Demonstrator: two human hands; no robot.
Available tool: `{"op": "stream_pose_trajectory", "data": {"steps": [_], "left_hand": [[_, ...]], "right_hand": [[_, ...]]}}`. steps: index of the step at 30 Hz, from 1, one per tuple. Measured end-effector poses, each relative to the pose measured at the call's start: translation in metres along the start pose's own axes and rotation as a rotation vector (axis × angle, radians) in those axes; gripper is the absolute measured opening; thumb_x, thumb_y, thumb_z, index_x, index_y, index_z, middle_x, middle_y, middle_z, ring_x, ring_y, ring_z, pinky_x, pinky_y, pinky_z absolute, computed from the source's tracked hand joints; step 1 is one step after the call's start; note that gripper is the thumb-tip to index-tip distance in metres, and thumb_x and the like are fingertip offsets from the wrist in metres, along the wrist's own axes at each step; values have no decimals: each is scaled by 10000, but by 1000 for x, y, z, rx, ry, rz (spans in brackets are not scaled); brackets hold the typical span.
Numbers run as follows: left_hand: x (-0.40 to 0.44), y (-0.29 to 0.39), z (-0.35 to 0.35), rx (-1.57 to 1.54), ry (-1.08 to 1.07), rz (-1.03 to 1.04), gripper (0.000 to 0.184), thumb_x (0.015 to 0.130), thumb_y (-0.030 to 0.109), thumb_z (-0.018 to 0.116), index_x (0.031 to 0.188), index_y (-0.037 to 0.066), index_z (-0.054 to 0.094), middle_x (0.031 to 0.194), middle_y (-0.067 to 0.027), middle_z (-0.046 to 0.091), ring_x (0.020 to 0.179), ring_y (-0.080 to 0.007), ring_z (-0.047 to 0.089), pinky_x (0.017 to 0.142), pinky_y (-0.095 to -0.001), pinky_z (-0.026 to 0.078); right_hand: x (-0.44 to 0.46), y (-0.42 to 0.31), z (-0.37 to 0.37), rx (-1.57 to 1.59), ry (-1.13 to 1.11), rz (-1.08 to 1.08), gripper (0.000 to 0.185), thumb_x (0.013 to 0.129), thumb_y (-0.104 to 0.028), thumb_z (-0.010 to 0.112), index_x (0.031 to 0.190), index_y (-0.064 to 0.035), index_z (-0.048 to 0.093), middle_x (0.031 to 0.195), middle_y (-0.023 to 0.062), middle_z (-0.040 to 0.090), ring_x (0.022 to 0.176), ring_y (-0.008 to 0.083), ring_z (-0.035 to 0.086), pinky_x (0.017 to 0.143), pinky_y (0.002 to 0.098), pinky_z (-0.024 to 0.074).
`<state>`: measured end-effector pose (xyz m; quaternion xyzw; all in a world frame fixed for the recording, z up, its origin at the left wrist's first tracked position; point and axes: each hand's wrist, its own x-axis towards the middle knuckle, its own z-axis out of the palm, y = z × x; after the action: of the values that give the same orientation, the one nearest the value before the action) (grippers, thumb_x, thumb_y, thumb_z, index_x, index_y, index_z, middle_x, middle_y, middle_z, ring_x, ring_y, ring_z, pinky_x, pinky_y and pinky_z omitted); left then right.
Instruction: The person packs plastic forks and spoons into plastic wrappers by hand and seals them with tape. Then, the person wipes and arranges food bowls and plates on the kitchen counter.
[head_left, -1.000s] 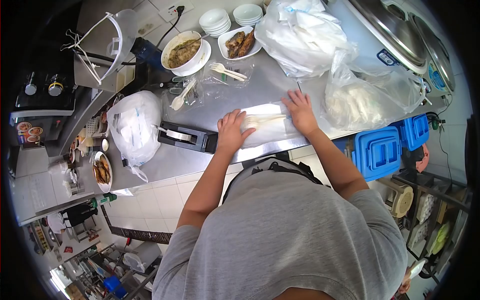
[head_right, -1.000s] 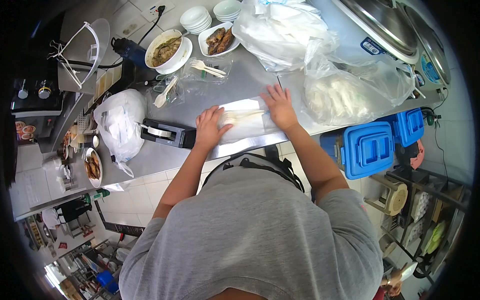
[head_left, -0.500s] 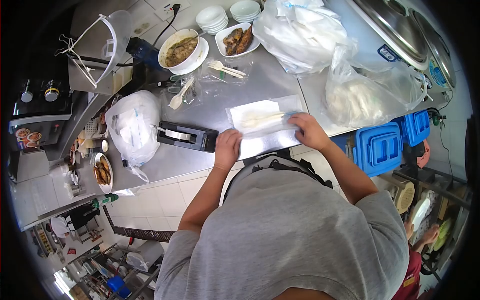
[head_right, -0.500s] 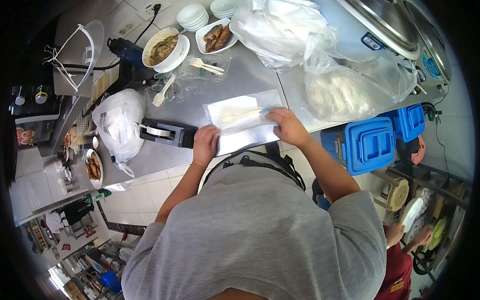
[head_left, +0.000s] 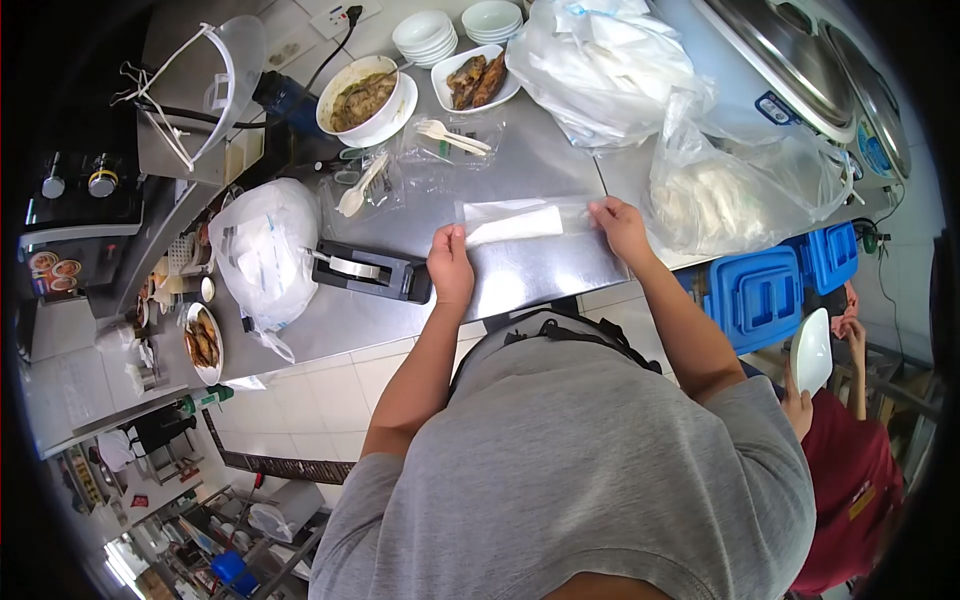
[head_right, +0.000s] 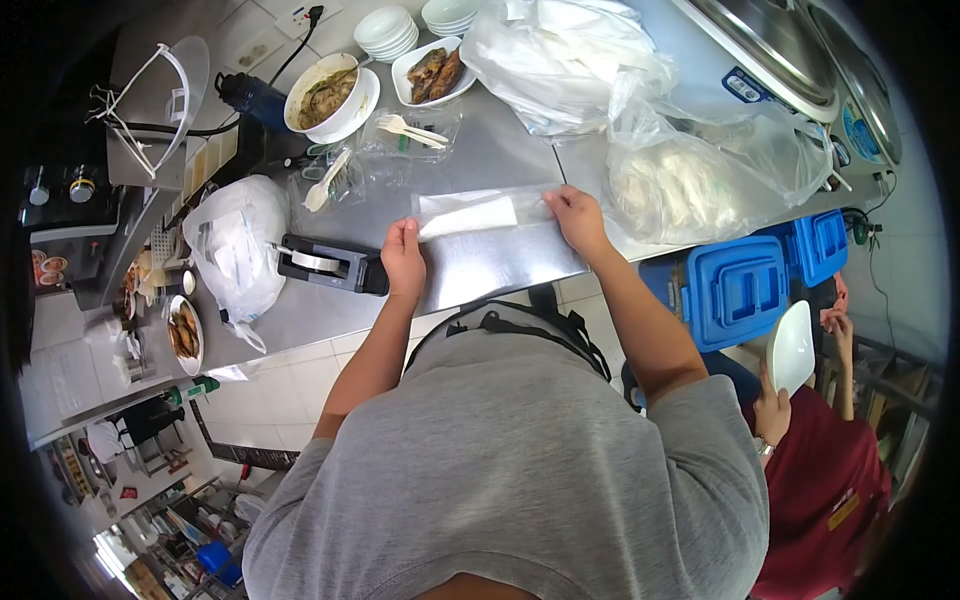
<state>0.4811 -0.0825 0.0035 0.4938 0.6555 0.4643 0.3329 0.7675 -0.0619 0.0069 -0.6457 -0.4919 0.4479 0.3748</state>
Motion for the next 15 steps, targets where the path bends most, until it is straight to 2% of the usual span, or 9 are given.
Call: {"op": "stream_pose_trajectory", "data": {"steps": [4,7,10,13,15], "left_hand": [[-4,3,-2,151,8,29,238,950,219,510,952,1,603,798,-101,637,721,-143,566,692,-283,459],[-4,-3,-3,269,18,57,232,929,212,532,952,-3,617,781,-139,646,691,-196,603,676,-305,474],[-2,0,-5,362,-45,-3,220,900,204,560,926,-4,630,752,-145,650,664,-223,621,659,-319,484],[3,-5,-5,366,-36,18,206,875,198,582,907,3,641,743,-145,654,650,-238,626,642,-334,487],[6,-3,-3,380,-36,21,183,852,178,581,879,7,638,729,-163,648,650,-291,632,626,-377,490]], "right_hand": [[-3,0,5,-58,84,6,282,867,-247,617,740,3,589,648,100,591,575,202,531,582,319,418],[-9,-14,9,-360,169,-41,262,836,-231,627,735,8,591,700,149,613,645,308,567,628,384,441],[-9,-3,13,-684,253,-317,225,793,-199,632,705,4,593,739,181,613,728,381,562,681,437,452],[-11,-3,14,-742,190,-241,158,766,-169,629,809,-19,606,861,167,613,826,360,554,739,458,441],[-16,-13,19,-721,333,-399,231,772,-185,638,925,-19,590,971,176,599,927,372,548,814,461,430]]}}
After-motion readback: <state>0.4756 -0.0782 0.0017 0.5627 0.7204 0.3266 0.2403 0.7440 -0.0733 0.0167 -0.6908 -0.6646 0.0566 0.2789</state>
